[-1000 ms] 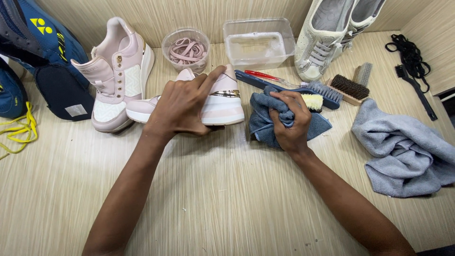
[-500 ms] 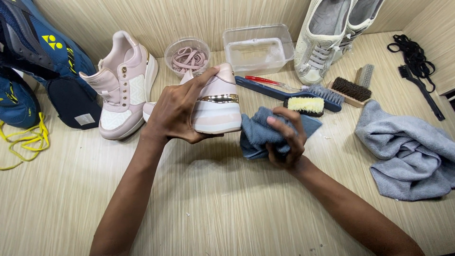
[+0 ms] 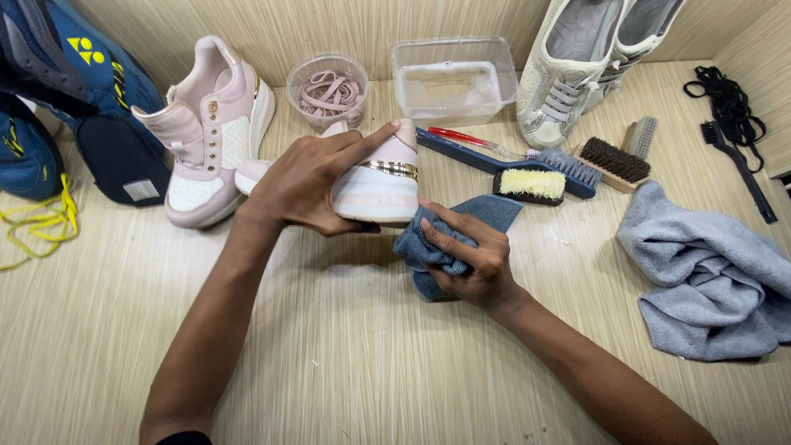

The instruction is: The person scrubs the toe box and heel of a pink sneaker using a blue brush, a sponge, and a red toothbrush, then wipes the surfaces with a cloth. The shoe is rotated to access different areas during cleaning.

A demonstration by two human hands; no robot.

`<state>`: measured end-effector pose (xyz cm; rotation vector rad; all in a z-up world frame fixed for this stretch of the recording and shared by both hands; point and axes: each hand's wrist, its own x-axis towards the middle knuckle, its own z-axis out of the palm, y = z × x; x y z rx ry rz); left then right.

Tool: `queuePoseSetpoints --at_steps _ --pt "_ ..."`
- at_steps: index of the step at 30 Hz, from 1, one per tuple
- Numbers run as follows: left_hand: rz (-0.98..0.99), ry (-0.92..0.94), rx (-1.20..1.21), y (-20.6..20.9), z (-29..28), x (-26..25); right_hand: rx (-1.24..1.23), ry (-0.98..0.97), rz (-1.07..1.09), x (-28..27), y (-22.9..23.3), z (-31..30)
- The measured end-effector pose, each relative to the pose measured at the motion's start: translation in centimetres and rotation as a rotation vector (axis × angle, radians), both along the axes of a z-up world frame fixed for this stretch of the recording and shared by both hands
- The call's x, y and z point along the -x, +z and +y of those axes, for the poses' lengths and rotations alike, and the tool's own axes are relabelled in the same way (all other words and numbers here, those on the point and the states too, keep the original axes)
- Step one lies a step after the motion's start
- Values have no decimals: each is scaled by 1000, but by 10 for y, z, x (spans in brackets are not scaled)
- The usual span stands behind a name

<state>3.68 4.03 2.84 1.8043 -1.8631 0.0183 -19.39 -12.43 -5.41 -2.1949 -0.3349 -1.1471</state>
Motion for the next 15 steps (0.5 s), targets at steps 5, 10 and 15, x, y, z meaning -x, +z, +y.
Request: queuePoseSetpoints --at_steps 5,10,15 --pt "432 -147 -206 29 1 1 -189 -76 349 -4 -6 -8" --pt "624 -272 -279 34 8 -16 -109 -113 267 -10 11 3" --pt "750 -455 -470 25 -6 -14 -6 -32 31 -20 8 7"
